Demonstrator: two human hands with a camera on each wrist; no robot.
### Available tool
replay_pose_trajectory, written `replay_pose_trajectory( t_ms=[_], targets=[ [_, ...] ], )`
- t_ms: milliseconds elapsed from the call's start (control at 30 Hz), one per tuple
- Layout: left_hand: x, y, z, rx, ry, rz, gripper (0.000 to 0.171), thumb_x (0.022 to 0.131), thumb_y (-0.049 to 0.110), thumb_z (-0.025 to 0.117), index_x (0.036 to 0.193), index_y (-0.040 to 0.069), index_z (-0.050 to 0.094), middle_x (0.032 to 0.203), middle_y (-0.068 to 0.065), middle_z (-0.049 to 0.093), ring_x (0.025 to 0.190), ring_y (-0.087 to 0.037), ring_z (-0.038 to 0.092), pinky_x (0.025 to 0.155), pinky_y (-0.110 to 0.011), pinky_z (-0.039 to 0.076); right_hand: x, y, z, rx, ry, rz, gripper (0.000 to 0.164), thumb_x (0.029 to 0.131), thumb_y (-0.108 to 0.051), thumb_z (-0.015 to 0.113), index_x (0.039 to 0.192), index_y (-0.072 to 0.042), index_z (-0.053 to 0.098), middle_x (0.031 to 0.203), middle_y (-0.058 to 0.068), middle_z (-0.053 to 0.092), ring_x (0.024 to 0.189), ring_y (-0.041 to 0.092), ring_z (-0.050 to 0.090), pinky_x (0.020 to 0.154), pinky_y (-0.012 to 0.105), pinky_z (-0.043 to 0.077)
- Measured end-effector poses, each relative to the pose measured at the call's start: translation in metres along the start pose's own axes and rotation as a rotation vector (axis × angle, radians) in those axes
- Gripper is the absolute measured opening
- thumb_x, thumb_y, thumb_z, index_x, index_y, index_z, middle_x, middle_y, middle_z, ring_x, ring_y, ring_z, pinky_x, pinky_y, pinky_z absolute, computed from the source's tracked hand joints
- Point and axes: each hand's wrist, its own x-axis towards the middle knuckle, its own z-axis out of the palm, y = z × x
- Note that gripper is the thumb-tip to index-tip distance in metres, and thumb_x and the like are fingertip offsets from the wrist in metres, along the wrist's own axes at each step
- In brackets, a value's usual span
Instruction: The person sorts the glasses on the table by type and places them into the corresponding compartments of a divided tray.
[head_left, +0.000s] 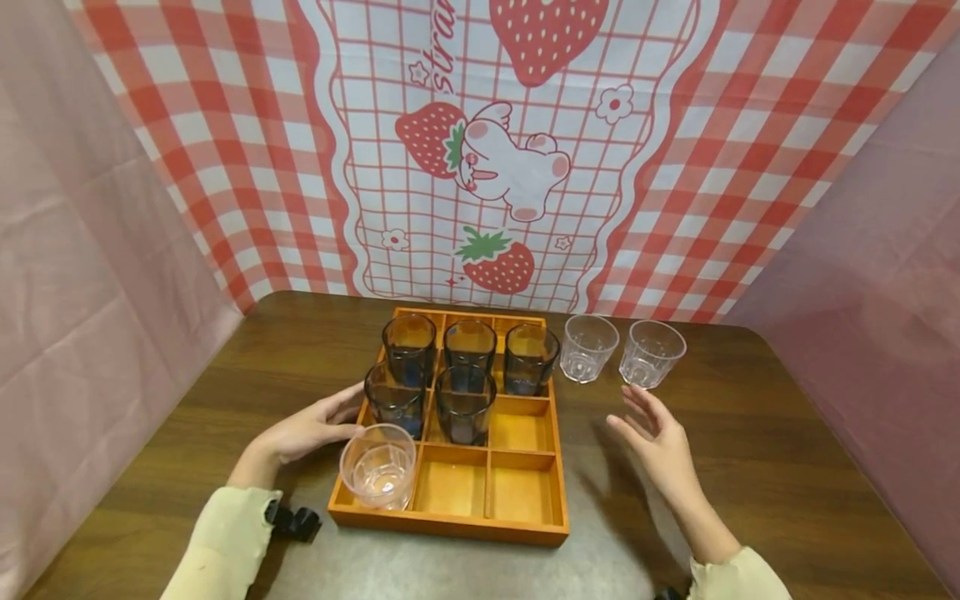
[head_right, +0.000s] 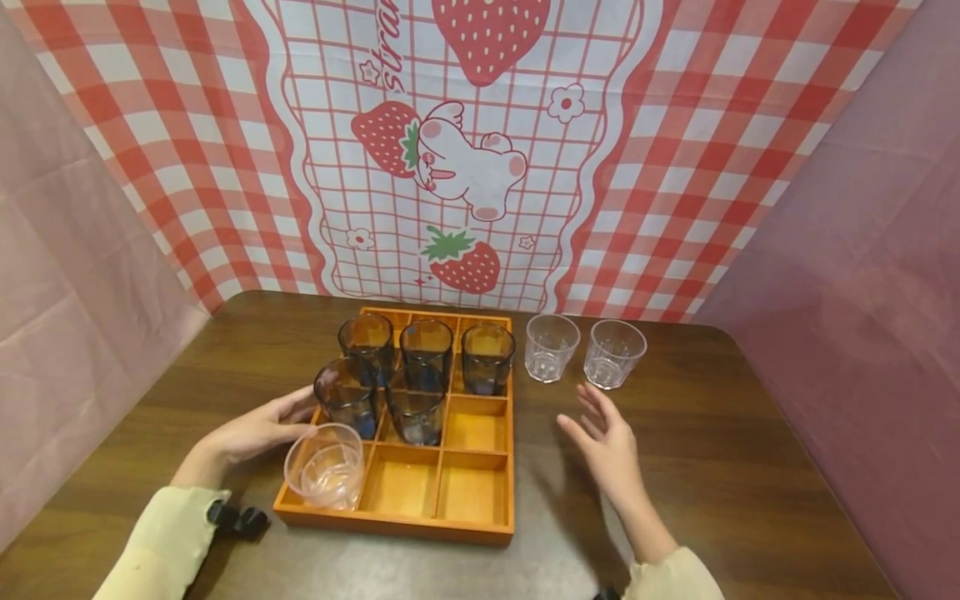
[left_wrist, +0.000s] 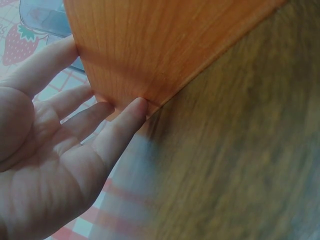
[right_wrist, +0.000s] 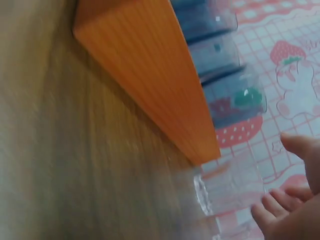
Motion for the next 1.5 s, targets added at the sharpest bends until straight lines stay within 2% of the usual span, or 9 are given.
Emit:
replay_pose_trajectory(
  t_ms=[67,167,233,300,500,733,933,1133,1500],
  targets=[
    [0.000,0.000,0.000,0.002,0.001,-0.002,0.083,0.096,0.017,0.061,0.156,0.004,0.006,0.160,-0.027,0.011,0.146,-0.046,0.013,0.102,-0.020,0.041,0.008,0.000,-0.004,-0.039,0.089,0.084,0.058,0.089,-0.001,0.067,0.140,0.009,0.041,0.134,0.004,0.059,0.110,-0.014,0.054,0.093,0.007,0.044],
    [0.000,-0.001,0.000,0.008,0.003,-0.004,0.083,0.096,0.017,0.061,0.156,0.004,0.005,0.160,-0.027,0.011,0.146,-0.046,0.013,0.105,-0.025,0.040,0.020,0.002,-0.008,-0.073,0.199,0.163,0.063,0.089,-0.005,0.068,0.143,0.008,0.038,0.145,0.026,0.045,0.128,0.012,0.054,0.102,0.021,0.045],
    [0.001,-0.001,0.000,0.009,0.003,-0.005,0.083,0.096,0.017,0.061,0.156,0.004,0.006,0.160,-0.027,0.011,0.146,-0.046,0.014,0.107,-0.027,0.040,0.028,0.004,-0.011,-0.095,0.255,0.189,0.067,0.089,-0.009,0.070,0.144,0.007,0.036,0.148,0.025,0.042,0.137,0.029,0.045,0.107,0.033,0.042],
    [0.001,-0.002,0.000,0.009,0.002,-0.003,0.083,0.096,0.017,0.061,0.156,0.004,0.006,0.160,-0.027,0.011,0.146,-0.046,0.014,0.107,-0.029,0.040,0.036,0.008,-0.012,-0.102,0.304,0.197,0.070,0.088,-0.012,0.071,0.145,0.006,0.035,0.149,0.025,0.039,0.138,0.037,0.041,0.110,0.043,0.038],
    [0.001,-0.003,-0.001,0.013,0.000,0.002,0.082,0.096,0.017,0.060,0.156,0.005,0.006,0.160,-0.026,0.011,0.146,-0.046,0.014,0.106,-0.027,0.040,0.057,0.020,-0.015,-0.167,0.360,0.219,0.080,0.086,-0.020,0.074,0.148,0.005,0.030,0.149,0.027,0.034,0.140,0.039,0.036,0.112,0.048,0.036],
    [0.000,-0.003,0.000,0.010,0.000,0.008,0.082,0.096,0.017,0.060,0.156,0.004,0.006,0.160,-0.026,0.010,0.146,-0.046,0.014,0.105,-0.024,0.041,0.079,0.035,-0.019,-0.264,0.393,0.245,0.085,0.083,-0.024,0.076,0.146,0.008,0.030,0.146,0.030,0.036,0.130,0.046,0.042,0.109,0.051,0.037],
    [0.000,-0.003,-0.001,0.016,0.001,0.005,0.082,0.096,0.017,0.060,0.156,0.005,0.006,0.160,-0.026,0.011,0.146,-0.046,0.014,0.106,-0.027,0.041,0.094,0.045,-0.017,-0.281,0.422,0.247,0.088,0.080,-0.023,0.079,0.146,0.007,0.030,0.146,0.030,0.036,0.134,0.045,0.037,0.114,0.051,0.029],
    [0.001,-0.002,-0.001,0.032,-0.001,0.000,0.083,0.096,0.020,0.061,0.157,0.006,0.007,0.161,-0.025,0.012,0.147,-0.045,0.015,0.108,-0.031,0.039,0.102,0.053,-0.015,-0.281,0.452,0.247,0.086,0.078,-0.023,0.080,0.145,0.005,0.033,0.143,0.030,0.040,0.135,0.045,0.038,0.115,0.050,0.028],
    [0.000,0.000,-0.001,0.034,0.013,-0.023,0.084,0.095,0.021,0.062,0.157,0.006,0.007,0.160,-0.026,0.012,0.147,-0.045,0.014,0.111,-0.045,0.036,0.105,0.053,-0.020,-0.274,0.471,0.215,0.079,0.074,-0.024,0.084,0.137,0.002,0.045,0.134,0.026,0.056,0.127,0.039,0.051,0.108,0.049,0.037]
  ],
)
